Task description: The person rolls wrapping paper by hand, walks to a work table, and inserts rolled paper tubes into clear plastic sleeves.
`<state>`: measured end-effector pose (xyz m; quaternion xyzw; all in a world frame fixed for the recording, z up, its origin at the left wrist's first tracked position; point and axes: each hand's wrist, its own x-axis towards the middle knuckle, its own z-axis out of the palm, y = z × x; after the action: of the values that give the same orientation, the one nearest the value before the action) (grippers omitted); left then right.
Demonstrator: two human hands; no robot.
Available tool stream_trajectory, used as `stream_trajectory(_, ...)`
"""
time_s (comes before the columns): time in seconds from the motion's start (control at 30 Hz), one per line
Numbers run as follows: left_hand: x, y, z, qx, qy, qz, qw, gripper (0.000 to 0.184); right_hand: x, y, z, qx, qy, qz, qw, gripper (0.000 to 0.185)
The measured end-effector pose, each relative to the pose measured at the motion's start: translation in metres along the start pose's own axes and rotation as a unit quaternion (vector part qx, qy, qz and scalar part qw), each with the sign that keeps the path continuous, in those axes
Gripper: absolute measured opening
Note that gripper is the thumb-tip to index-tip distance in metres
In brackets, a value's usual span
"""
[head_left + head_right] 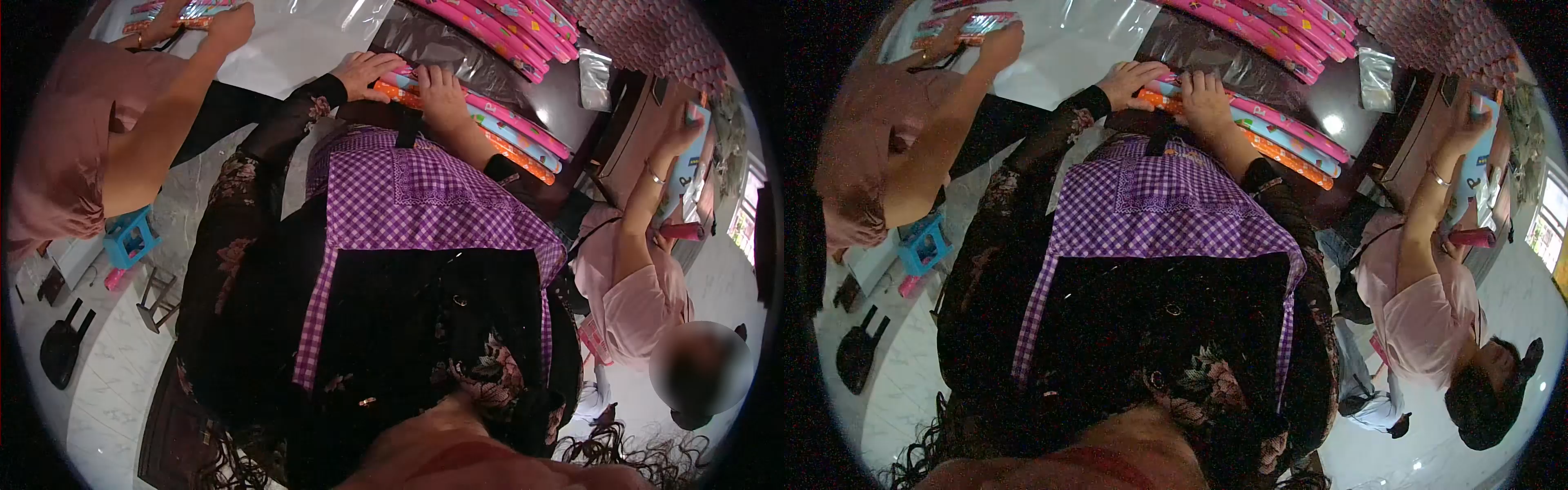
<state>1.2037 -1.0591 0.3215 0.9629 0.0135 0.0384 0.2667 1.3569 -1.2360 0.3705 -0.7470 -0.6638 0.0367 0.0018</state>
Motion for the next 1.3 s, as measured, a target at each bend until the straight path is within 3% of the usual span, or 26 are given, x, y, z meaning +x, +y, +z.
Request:
stream_trajectory(0.23, 0.0, -0.006, 0.004, -0.005, -0.014, 0.009, 1.0, 0.08, -0.002, -0.007, 0.0, -0.008, -0.003, 0.002, 1.0, 0.086)
stream_trajectory(0.3, 0.0, -0.004, 0.004, -0.009, -0.013, 0.006, 1.0, 0.08, -0.006, -0.01, 0.001, 0.01, -0.03, 0.013, 0.999, 0.072)
stream_trajectory(0.37, -0.002, 0.002, 0.002, -0.014, -0.014, 0.002, 1.0, 0.08, -0.007, -0.01, 0.004, 0.015, -0.016, 0.016, 1.0, 0.077)
stream_trajectory(0.43, -0.006, 0.009, -0.002, 0.002, 0.079, -0.01, 0.997, 0.07, -0.008, -0.009, 0.01, 0.023, -0.001, 0.017, 1.0, 0.082)
stream_trajectory(0.47, -0.011, 0.009, 0.002, 0.001, 0.078, -0.013, 0.997, 0.07, -0.007, -0.009, 0.009, 0.023, -0.002, 0.016, 1.0, 0.082)
stream_trajectory(0.53, -0.023, 0.012, 0.009, -0.269, 0.105, -0.194, 0.938, 0.057, -0.009, -0.01, 0.007, 0.04, -0.005, 0.02, 0.999, 0.085)
stream_trajectory(0.57, -0.027, 0.013, 0.01, -0.264, 0.155, -0.23, 0.924, 0.039, -0.009, -0.009, 0.01, 0.041, -0.005, 0.018, 0.999, 0.085)
stream_trajectory(0.6, -0.03, 0.015, 0.013, -0.263, 0.156, -0.232, 0.923, 0.039, -0.009, -0.009, 0.014, 0.028, 0.006, 0.017, 0.999, 0.085)
stream_trajectory(0.67, -0.038, 0.024, 0.015, -0.412, 0.15, -0.391, 0.809, 0.034, -0.009, -0.01, 0.018, 0.018, 0.013, 0.014, 1.0, 0.086)
stream_trajectory(0.8, -0.034, 0.038, 0.022, -0.424, 0.109, -0.401, 0.805, 0.031, -0.009, -0.008, 0.017, 0.011, -0.001, 0.02, 1.0, 0.087)
stream_trajectory(0.87, -0.03, 0.042, 0.025, -0.388, 0.101, -0.367, 0.839, 0.027, -0.01, -0.007, 0.017, 0.002, -0.012, 0.022, 1.0, 0.088)
stream_trajectory(1.0, -0.028, 0.043, 0.021, -0.392, 0.093, -0.348, 0.846, 0.026, -0.008, -0.008, 0.019, -0.011, -0.011, 0.025, 1.0, 0.088)
stream_trajectory(1.1, -0.024, 0.044, 0.025, -0.413, 0.166, -0.379, 0.812, 0.021, -0.007, -0.009, 0.016, -0.013, -0.004, 0.024, 1.0, 0.087)
stream_trajectory(1.3, -0.022, 0.029, 0.041, -0.299, 0.125, -0.372, 0.87, 0.024, -0.009, -0.01, 0.017, -0.001, -0.011, 0.033, 0.999, 0.07)
